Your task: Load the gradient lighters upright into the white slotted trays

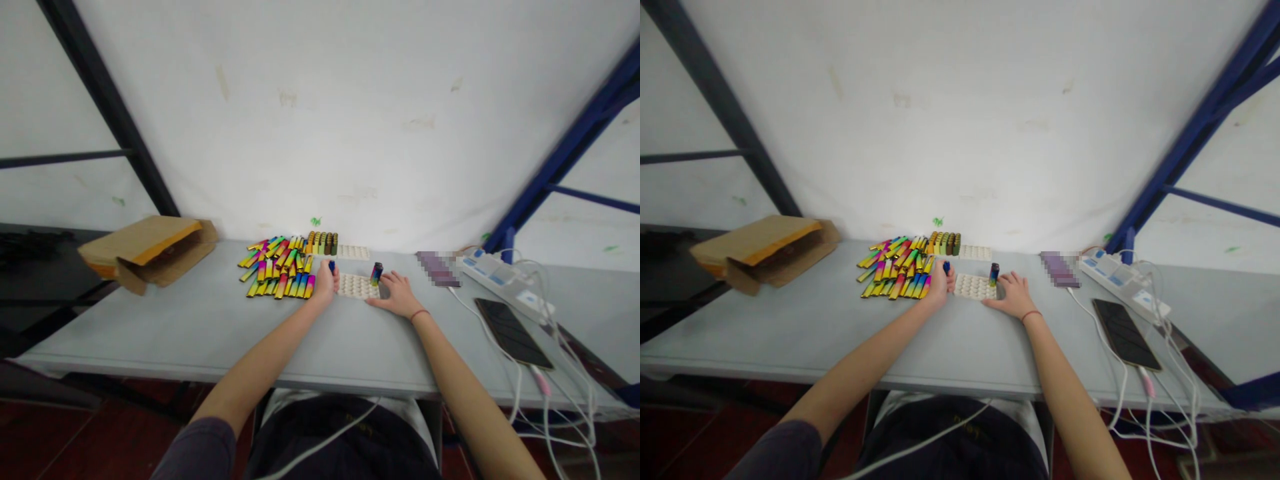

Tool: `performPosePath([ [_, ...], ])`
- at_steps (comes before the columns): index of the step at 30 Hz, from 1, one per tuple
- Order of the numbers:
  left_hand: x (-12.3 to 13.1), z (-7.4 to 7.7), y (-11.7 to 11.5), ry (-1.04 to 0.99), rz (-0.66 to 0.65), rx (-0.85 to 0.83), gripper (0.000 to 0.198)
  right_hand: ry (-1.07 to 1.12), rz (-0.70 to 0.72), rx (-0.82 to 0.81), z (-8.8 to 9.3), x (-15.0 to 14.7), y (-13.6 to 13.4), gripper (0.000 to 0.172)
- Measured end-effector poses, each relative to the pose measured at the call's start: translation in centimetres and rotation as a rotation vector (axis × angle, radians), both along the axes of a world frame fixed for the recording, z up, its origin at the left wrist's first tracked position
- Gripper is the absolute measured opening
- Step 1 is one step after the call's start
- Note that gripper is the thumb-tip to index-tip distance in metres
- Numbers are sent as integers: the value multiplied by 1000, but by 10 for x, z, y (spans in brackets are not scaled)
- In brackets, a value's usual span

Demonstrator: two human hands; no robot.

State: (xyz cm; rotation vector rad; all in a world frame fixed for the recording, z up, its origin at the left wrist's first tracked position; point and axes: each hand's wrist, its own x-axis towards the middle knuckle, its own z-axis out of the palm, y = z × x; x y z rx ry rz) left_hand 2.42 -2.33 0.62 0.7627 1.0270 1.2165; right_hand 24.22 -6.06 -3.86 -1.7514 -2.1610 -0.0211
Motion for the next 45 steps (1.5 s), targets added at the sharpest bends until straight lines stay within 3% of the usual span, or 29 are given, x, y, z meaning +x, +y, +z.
performPosePath([
  [7, 0, 9, -2, -63, -75, 119, 44, 12, 65, -9, -3, -8, 5, 73],
  [16, 11, -2, -17, 454, -107, 700, 13, 20, 93, -26, 0, -15, -4, 74],
  [25, 13, -16, -14, 527, -299, 751, 19, 29, 76, -56, -2, -15, -4, 77],
  [40, 16, -17, -19, 729, -264, 819, 31, 34, 120, -50, 3, -12, -1, 74],
  [45, 11, -10, -24, 988, -225, 840, 27, 41, 115, -38, 1, -12, -3, 73],
])
